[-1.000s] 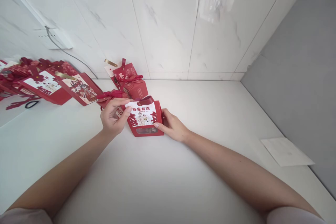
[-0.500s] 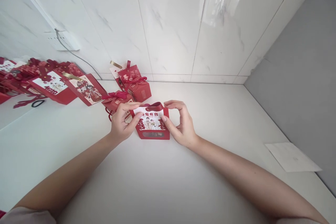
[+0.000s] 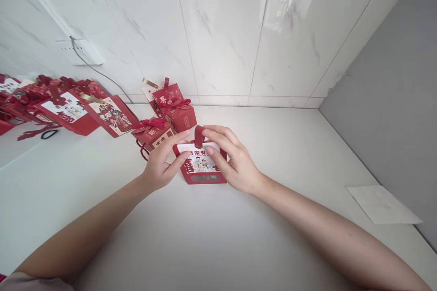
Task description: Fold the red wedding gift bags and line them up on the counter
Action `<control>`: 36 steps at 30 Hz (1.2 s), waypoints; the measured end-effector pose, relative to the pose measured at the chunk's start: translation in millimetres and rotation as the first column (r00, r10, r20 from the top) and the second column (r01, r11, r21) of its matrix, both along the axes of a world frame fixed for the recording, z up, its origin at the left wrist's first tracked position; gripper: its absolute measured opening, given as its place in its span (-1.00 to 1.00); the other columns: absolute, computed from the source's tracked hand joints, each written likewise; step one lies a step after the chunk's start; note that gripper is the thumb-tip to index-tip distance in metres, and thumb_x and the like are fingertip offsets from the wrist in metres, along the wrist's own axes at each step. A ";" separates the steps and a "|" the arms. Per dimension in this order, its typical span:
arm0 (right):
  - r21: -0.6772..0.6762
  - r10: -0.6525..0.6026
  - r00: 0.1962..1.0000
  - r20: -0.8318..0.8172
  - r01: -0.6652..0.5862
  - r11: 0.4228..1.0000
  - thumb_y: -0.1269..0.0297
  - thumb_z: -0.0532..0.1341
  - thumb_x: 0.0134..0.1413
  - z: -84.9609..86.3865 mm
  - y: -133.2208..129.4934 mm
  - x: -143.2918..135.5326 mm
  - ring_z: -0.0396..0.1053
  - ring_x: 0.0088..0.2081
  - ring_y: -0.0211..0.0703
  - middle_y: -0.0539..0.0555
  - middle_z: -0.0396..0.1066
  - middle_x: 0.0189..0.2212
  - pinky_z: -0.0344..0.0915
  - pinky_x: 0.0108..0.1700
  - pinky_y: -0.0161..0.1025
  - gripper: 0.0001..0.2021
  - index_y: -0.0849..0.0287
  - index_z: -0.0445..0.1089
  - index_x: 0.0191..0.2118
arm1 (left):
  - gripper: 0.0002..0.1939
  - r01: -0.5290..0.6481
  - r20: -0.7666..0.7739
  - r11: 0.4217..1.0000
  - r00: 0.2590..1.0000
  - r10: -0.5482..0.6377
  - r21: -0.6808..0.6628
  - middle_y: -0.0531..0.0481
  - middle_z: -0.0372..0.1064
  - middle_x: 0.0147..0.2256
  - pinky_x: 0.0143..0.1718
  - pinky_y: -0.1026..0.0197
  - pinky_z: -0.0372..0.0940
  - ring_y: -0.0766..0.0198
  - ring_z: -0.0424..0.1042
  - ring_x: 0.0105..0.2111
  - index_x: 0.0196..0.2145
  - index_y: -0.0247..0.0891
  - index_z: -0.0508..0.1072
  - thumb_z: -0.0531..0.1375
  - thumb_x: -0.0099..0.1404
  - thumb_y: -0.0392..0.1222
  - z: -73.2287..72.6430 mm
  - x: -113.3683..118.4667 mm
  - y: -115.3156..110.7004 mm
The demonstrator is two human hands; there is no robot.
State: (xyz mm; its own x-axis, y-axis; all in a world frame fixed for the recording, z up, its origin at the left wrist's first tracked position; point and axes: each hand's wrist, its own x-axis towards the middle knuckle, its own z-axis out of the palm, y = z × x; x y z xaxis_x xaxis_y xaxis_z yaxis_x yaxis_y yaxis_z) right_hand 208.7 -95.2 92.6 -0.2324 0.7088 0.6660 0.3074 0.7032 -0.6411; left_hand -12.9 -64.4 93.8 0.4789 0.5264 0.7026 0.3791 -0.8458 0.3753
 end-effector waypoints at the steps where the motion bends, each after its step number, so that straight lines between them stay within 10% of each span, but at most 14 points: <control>1: -0.007 0.013 1.000 0.020 -0.013 1.000 0.28 0.05 0.35 -1.9 1.1 -0.1 0.26 0.18 -0.04 0.13 0.24 0.18 0.34 0.14 0.02 -0.62 -0.09 0.20 0.23 | -0.51 0.010 -0.024 1.000 1.000 -0.010 0.006 -0.11 0.45 -0.03 -0.05 0.10 0.38 0.18 0.47 -0.10 0.20 -0.11 0.27 0.16 0.34 -0.33 1.2 0.2 0.1; 17: -0.064 0.018 1.000 0.017 -0.017 0.998 0.24 0.11 0.31 2.0 2.9 4.2 0.42 -0.07 -0.12 0.10 0.30 0.15 0.45 -0.03 -0.07 -0.45 -0.15 0.00 0.35 | -0.70 -0.015 -0.036 1.000 0.999 0.016 0.013 -0.06 0.44 -0.15 -0.10 0.18 0.34 0.22 0.43 -0.16 0.01 -0.17 0.34 0.15 0.33 -0.35 2.2 2.7 0.6; 22: -0.093 -0.031 0.999 -0.027 0.028 0.995 0.22 0.17 0.27 2.7 2.9 4.0 0.44 -0.07 -0.09 0.10 0.42 0.00 0.46 -0.06 -0.10 -0.68 -0.01 0.31 0.12 | -0.78 -0.027 -0.047 0.998 0.999 0.024 -0.056 -0.06 0.44 -0.18 -0.13 0.20 0.34 0.23 0.44 -0.19 -0.05 -0.19 0.36 0.15 0.34 -0.31 6.2 3.2 -1.7; 36: -0.070 -0.025 0.998 0.057 0.029 0.997 0.26 0.23 0.21 12.8 0.0 4.3 0.44 -0.31 -0.17 0.05 0.52 -0.29 0.36 -0.29 -0.21 -0.91 0.10 0.44 -0.19 | -0.80 -0.167 -0.309 0.966 0.946 0.101 -0.196 0.07 0.50 -0.41 -0.42 0.28 0.21 0.36 0.41 -0.44 -0.33 -0.23 0.52 0.24 0.29 -0.05 56.3 11.2 -6.4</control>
State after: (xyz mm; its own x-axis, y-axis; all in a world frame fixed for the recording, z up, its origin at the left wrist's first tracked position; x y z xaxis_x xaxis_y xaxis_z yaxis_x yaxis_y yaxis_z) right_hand 213.0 -95.2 105.4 -0.2479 0.7605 0.6002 0.3626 0.6473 -0.6705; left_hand -1.7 -70.8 150.1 0.5606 0.7236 0.4026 0.6045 -0.6899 0.3982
